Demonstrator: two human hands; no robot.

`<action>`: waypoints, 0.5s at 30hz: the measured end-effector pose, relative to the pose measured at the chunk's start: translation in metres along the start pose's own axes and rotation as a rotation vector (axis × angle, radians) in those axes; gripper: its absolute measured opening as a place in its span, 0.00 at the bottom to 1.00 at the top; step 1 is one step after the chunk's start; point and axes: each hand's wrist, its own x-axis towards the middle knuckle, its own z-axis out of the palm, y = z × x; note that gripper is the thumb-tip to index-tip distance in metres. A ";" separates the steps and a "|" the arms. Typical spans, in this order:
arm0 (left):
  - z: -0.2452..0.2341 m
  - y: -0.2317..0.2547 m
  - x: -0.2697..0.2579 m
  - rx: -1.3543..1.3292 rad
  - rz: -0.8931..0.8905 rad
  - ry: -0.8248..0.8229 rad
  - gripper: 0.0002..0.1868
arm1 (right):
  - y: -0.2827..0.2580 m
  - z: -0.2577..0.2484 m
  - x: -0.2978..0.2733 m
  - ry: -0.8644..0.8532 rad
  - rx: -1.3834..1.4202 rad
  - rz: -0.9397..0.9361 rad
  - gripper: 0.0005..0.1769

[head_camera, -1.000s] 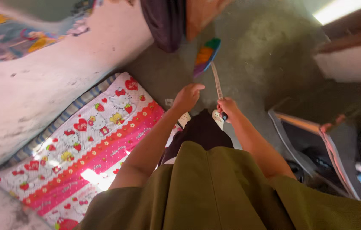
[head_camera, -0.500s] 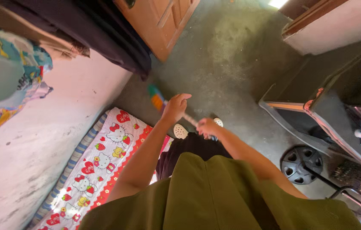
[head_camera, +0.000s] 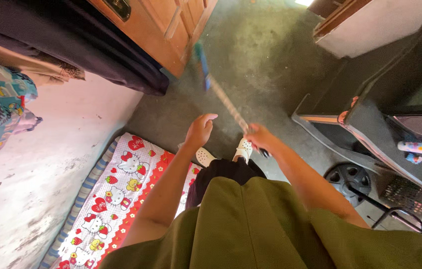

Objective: The person cleans the floor by hand using a duster to sweep dust and debris throughout the room and across a mat.

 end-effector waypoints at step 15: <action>0.031 0.033 0.031 0.023 -0.010 -0.063 0.16 | 0.016 -0.086 0.045 0.267 -0.405 0.010 0.13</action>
